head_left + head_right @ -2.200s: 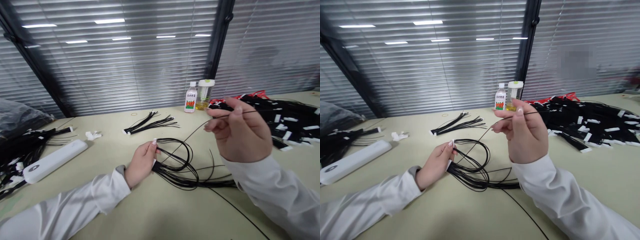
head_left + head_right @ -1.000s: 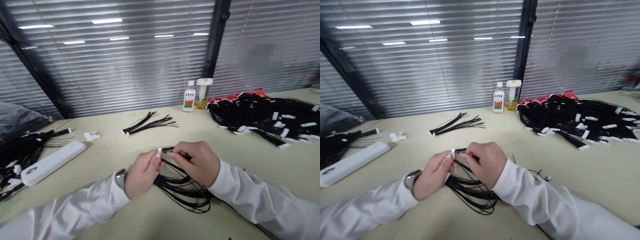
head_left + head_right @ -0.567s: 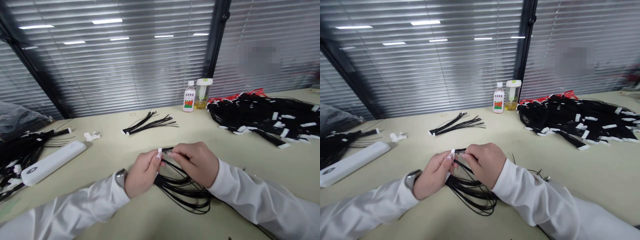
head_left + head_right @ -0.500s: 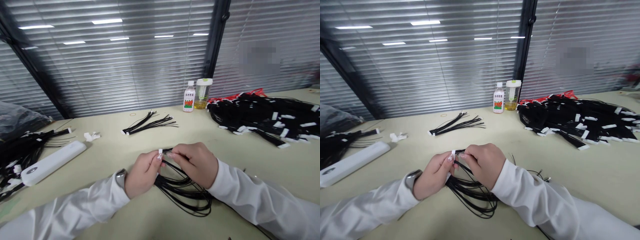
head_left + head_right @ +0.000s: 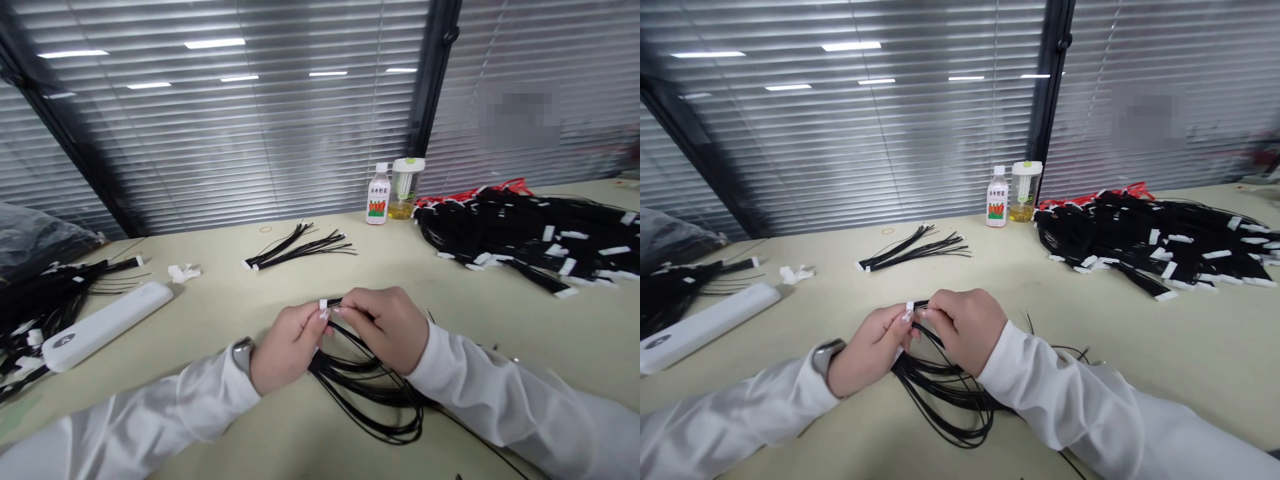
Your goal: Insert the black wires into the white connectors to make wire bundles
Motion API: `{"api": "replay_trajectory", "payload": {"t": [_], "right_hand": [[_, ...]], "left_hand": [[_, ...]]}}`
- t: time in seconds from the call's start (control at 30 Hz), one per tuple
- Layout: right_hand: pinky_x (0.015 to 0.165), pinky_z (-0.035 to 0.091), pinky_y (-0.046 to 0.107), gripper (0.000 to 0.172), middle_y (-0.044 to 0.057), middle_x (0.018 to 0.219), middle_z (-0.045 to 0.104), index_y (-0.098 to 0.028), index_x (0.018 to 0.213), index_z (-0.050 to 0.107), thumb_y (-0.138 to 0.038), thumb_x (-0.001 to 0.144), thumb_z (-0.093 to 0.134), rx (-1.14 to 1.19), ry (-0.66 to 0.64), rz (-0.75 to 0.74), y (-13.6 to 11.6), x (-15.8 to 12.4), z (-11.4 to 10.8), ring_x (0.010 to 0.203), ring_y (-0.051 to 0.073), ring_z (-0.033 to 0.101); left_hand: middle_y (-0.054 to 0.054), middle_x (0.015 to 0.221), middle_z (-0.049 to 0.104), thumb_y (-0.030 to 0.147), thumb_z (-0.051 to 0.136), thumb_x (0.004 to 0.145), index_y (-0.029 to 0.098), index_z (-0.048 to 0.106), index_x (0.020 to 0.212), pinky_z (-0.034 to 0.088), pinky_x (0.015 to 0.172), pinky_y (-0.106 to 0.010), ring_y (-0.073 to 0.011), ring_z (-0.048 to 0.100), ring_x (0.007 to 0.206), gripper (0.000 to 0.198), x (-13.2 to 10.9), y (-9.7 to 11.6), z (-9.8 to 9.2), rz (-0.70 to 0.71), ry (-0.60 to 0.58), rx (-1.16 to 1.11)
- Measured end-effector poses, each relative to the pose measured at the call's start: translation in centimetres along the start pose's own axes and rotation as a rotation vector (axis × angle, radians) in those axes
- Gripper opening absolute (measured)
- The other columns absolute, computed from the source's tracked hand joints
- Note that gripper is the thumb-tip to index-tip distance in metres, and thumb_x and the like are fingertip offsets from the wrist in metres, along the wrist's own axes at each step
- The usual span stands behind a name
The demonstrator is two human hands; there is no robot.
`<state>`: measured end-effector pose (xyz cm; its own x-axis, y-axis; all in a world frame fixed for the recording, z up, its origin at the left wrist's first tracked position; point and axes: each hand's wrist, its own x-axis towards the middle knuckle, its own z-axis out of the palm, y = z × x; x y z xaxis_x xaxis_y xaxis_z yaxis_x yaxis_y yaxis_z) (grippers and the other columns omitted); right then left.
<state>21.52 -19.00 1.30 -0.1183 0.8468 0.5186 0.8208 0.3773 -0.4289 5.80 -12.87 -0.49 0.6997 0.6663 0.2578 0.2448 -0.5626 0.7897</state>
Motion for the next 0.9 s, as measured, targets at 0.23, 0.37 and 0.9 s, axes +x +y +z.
{"api": "replay_trajectory", "payload": {"t": [0.23,0.37,0.9], "right_hand": [[0.049,0.032,0.02,0.015,-0.004,0.051,0.052,-0.017,0.068,0.056,-0.029,0.077,0.054,-0.114,-0.068,0.113,2.5,1.4,-1.2,0.046,0.008,0.042],[0.054,0.036,0.023,0.015,0.002,0.074,0.056,-0.018,0.082,0.054,-0.028,0.073,0.058,-0.303,-0.015,0.13,3.2,1.5,-2.0,0.055,0.011,0.048],[0.057,0.03,0.026,0.032,0.005,0.059,0.057,-0.017,0.058,0.054,-0.031,0.085,0.041,-0.396,-0.188,-0.05,1.0,0.2,-1.3,0.06,0.015,0.05]], "left_hand": [[0.003,0.05,0.045,0.047,0.032,0.083,0.014,0.049,0.066,0.033,0.045,-0.018,-0.0069,0.04,0.044,0.04,1.0,-0.4,-0.1,-0.187,0.182,-0.104],[0.005,0.045,0.04,0.049,0.036,0.081,0.015,0.048,0.067,0.028,0.038,-0.017,-0.006,0.036,0.035,0.038,1.6,-0.7,-0.3,-0.32,0.32,-0.212],[0.005,0.049,0.04,0.053,0.036,0.08,0.014,0.049,0.068,0.029,0.038,-0.016,-0.0055,0.037,0.04,0.042,1.8,-1.2,-0.4,-0.299,0.443,-0.247]]}}
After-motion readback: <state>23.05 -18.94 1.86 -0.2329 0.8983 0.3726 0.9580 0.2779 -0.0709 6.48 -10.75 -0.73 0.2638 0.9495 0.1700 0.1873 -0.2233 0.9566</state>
